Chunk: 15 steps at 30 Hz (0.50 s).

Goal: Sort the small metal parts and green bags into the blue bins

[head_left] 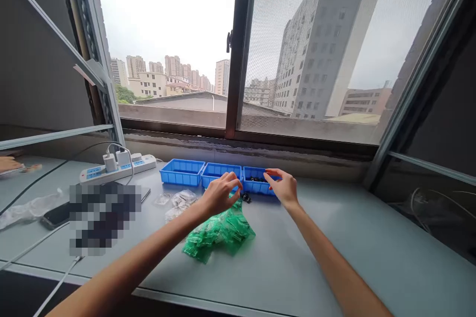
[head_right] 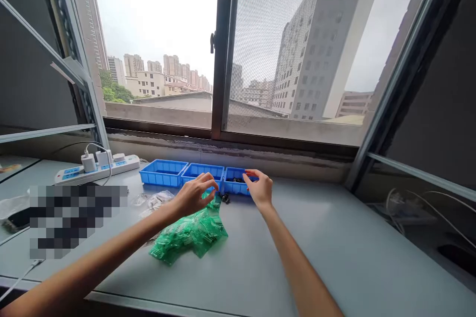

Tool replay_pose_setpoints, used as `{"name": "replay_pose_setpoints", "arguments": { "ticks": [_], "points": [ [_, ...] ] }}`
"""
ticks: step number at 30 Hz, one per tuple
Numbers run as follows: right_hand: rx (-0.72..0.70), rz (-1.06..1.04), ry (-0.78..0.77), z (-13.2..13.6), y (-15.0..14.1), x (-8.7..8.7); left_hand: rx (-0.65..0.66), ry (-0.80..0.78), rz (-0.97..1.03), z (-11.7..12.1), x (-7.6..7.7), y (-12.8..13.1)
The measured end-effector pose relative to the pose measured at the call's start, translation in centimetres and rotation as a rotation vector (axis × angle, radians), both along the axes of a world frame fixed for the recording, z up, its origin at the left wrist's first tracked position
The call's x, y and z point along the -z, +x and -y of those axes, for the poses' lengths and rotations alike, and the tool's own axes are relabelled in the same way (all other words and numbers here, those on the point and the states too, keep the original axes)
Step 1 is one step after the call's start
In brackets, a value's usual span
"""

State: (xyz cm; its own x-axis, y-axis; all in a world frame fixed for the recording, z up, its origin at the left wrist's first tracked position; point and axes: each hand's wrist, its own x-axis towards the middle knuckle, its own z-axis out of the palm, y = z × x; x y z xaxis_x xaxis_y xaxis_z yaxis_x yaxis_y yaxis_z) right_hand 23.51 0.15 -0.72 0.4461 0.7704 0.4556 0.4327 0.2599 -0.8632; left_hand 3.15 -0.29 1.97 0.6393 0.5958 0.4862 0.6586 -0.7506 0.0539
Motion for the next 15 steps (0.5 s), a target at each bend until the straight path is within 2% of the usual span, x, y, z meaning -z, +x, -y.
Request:
{"name": "replay_pose_setpoints", "arguments": {
  "ticks": [2, 4, 8, 12, 15],
  "points": [
    [-0.013, 0.101, 0.009, 0.4, -0.6, -0.1, 0.036, -0.005, -0.064, -0.7, 0.2, 0.2],
    [-0.045, 0.306, -0.017, 0.8, -1.2, -0.2, 0.075, -0.056, -0.119, -1.5, 0.5, 0.5],
    [-0.175, 0.619, -0.183, 1.6, -2.1, -0.1, 0.068, -0.159, -0.198, -2.0, 1.5, 0.9],
    [-0.219, 0.730, -0.328, 2.2, -2.1, -0.1, 0.030, -0.192, -0.211, -1.2, 2.1, 0.6],
    [-0.247, 0.760, -0.374, 2.5, -2.3, -0.3, 0.015, -0.212, -0.207, -0.5, 2.1, 0.3]
  ]
}}
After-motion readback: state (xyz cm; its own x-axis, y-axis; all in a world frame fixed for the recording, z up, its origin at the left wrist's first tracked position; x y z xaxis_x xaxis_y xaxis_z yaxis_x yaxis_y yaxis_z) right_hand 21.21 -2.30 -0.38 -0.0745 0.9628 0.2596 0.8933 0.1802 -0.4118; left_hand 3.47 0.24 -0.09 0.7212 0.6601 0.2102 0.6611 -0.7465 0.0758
